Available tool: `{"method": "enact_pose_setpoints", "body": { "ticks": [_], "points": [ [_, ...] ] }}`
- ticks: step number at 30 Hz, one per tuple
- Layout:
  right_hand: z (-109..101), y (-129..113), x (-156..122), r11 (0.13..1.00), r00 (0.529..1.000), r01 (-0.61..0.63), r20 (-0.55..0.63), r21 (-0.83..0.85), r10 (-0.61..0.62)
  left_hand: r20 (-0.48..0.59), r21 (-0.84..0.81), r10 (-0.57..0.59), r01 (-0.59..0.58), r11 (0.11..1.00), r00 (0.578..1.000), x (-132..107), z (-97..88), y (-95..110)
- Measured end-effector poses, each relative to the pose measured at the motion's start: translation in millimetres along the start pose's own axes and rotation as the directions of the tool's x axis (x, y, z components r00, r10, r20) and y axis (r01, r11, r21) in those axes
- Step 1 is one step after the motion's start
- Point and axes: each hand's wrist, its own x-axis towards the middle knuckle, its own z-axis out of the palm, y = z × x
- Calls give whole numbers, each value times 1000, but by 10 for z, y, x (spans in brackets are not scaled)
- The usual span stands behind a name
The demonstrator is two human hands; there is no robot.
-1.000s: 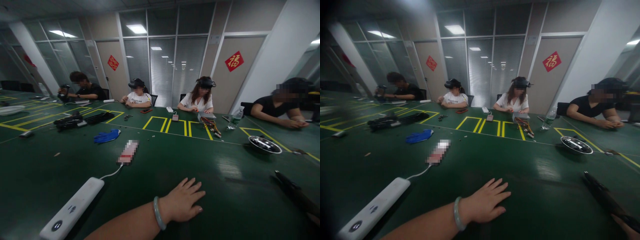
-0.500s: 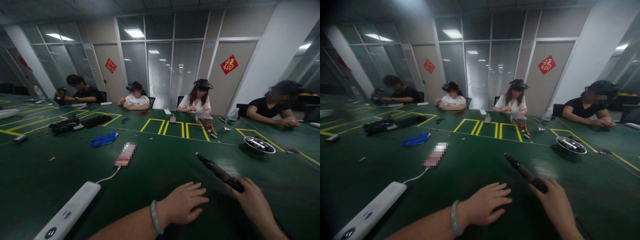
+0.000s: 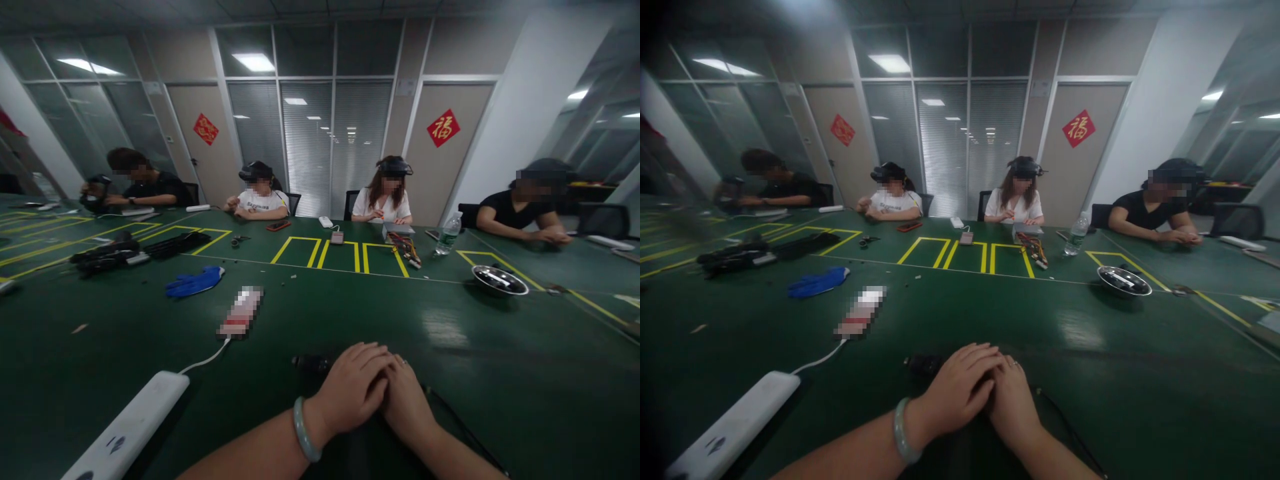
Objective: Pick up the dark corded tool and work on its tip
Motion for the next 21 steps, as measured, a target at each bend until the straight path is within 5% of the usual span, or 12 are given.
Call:
{"method": "enact_pose_setpoints", "body": {
  "ticks": [5, 10, 14, 17, 21],
  "points": [
    [-277, -82, 33, 997, 992, -80, 100, 5, 79, 16, 20, -44, 43, 999, 999, 14, 92, -61],
    [-830, 175, -139, 994, 974, -111, 198, 13, 106, 80, 47, -19, 15, 999, 997, -4, 116, -78],
    [-1159, 452, -476, 972, 890, -226, 392, -62, 232, 128, 81, -15, 5, 997, 992, 7, 148, -86],
    [-1238, 539, -694, 965, 831, -257, 501, -44, 244, 132, 79, -21, 10, 997, 991, 30, 167, -93],
    [-1160, 517, -770, 945, 826, -304, 527, 118, 199, 137, 78, -16, 5, 997, 990, 53, 169, -84]
  ]
}}
